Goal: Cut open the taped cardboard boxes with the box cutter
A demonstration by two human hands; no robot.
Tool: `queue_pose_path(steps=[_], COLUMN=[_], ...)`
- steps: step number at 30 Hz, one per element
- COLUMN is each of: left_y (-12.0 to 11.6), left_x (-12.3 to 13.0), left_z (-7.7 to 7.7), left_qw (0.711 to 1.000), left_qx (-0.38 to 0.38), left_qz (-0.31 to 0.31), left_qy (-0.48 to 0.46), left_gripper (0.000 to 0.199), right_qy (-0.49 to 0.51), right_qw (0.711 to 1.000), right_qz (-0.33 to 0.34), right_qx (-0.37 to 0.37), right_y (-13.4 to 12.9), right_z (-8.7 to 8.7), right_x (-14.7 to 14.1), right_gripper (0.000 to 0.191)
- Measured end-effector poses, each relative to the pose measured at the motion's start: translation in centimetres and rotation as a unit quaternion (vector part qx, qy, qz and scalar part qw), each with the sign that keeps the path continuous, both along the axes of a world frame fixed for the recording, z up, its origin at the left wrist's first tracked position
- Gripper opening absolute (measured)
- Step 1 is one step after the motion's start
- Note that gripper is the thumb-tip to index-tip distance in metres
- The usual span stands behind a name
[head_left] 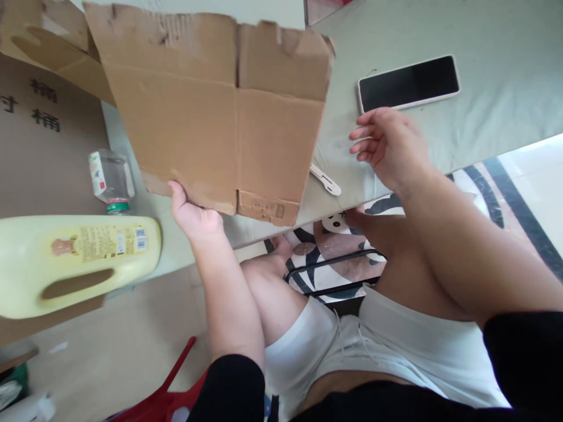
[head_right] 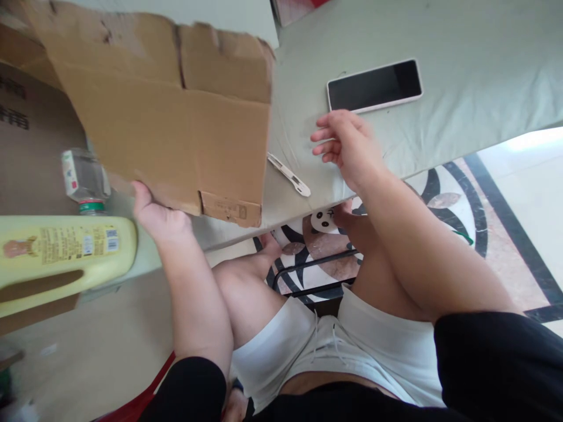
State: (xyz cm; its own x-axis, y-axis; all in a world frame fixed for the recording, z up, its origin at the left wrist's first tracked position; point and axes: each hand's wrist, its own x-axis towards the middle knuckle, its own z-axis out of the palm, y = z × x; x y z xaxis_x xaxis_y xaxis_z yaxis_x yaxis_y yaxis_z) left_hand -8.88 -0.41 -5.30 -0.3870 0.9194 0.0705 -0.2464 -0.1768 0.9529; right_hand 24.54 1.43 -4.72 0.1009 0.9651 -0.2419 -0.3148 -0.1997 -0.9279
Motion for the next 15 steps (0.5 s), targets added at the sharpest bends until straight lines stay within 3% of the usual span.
queue_pose_path(steps=[4, 9, 12, 15], left_y=[0.2, 0.7, 1.0, 1.0], left_x=[1.0, 2.7, 3.0, 3.0], left_z=[-0.5, 0.1, 0.4, 0.7], left_qw=[1.000, 0.996, 0.991, 0.993], left_qx=[-0.020, -0.016, -0.021, -0.046], left_qz=[-0.016, -0.018, -0.014, -0.017], left_qy=[-0.013, -0.082, -0.128, -0.108], left_gripper=[0.033, 0.021, 0.027, 0.033], right_qy=[0.010, -0.034, -0.040, -0.038], right_qw=[0.989, 0.965, 0.952, 0.954], right_qz=[0.146, 0.257, 0.298, 0.292], right_qx=[0.025, 0.045, 0.059, 0.062], right_y=[-1.1, -2.0, -2.1, -2.3], right_z=[-0.3, -0.3, -0.4, -0.7], right_x=[-0.8, -1.5, -1.6, -1.8], right_gripper=[0.050, 0.052, 0.054, 0.057])
